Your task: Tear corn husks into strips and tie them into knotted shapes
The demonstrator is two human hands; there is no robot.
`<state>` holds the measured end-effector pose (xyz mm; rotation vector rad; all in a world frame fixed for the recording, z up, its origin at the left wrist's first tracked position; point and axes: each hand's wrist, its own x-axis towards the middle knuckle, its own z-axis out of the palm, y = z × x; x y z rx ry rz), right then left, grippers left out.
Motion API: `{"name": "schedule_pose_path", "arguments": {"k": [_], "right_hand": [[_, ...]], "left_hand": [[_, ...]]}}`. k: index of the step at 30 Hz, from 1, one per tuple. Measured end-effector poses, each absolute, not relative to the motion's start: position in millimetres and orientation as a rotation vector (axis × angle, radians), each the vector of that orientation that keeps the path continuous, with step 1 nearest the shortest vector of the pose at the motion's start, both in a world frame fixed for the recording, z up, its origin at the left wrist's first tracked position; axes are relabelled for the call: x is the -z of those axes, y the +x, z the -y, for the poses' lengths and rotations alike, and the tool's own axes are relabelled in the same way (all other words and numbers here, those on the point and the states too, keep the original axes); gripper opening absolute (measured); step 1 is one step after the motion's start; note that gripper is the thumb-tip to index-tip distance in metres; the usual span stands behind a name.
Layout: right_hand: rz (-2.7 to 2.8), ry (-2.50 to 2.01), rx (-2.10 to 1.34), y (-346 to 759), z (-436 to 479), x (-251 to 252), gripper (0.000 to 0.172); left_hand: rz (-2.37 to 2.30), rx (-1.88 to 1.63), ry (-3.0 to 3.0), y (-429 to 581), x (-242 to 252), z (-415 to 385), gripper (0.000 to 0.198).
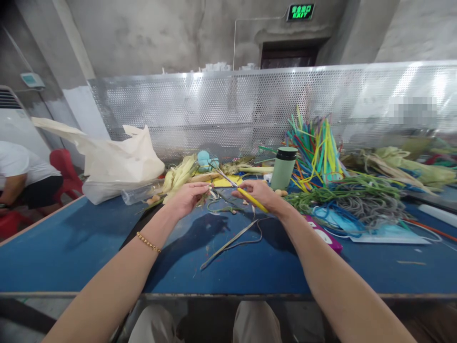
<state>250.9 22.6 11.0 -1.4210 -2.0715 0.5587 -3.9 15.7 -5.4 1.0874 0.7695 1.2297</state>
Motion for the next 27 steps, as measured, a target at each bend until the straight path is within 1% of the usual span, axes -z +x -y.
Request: {"name": "schedule_pose_path", "arguments": {"k": [2,4,7,9,11,14,16,17,18,20,22,24,27], "right_hand": [[2.055,-1.626,-0.167,255,-36,-3,0.048],[2.054,-1.854,0.046,258,-44,3,0.042],[2.127,-2.072,0.134,258,-46,11,0.042],[2.214,-2.103,0.126,257,-43,14,0.04],[2.29,-2.091,0.137,256,-39,13,0.037],[2.256,-2.028,0.274,253,-31,5,0.036],[2.17,-1.824,0.317,244,-26,-3,0.034],[2.112,-1.661,0.258,238,-23,-7,0.034],[2.083,-1.509,0.125,231,-21,-10,0.036],[2.068,-1.282,-0.241,216,-17,-13,0.04],[2.005,-1.132,-0.511,203,-14,-11,0.036],[1.94,-1.078,-0.614,196,-12,-9,0.033],[1.889,-1.088,-0.614,194,-10,-7,0.031]], "left_hand": [[-0.737,-1.214,1.065,-5,5,-16,0.013],[-0.704,-1.207,1.062,-5,4,-15,0.012],[-0.673,-1.202,1.059,-4,3,-14,0.015],[-0.674,-1.2,1.039,-1,2,-11,0.016],[-0.69,-1.198,1.016,2,2,-8,0.017],[-0.718,-1.229,0.981,9,3,-5,0.018],[-0.728,-1.285,0.949,15,7,-4,0.017],[-0.733,-1.305,0.937,18,9,-3,0.016],[-0.735,-1.31,0.929,21,11,-3,0.015],[-0.727,-1.3,0.926,26,15,-3,0.015],[-0.705,-1.282,0.932,28,18,-2,0.016],[-0.686,-1.27,0.946,29,19,-1,0.018],[-0.682,-1.248,0.996,29,18,1,0.015]]}}
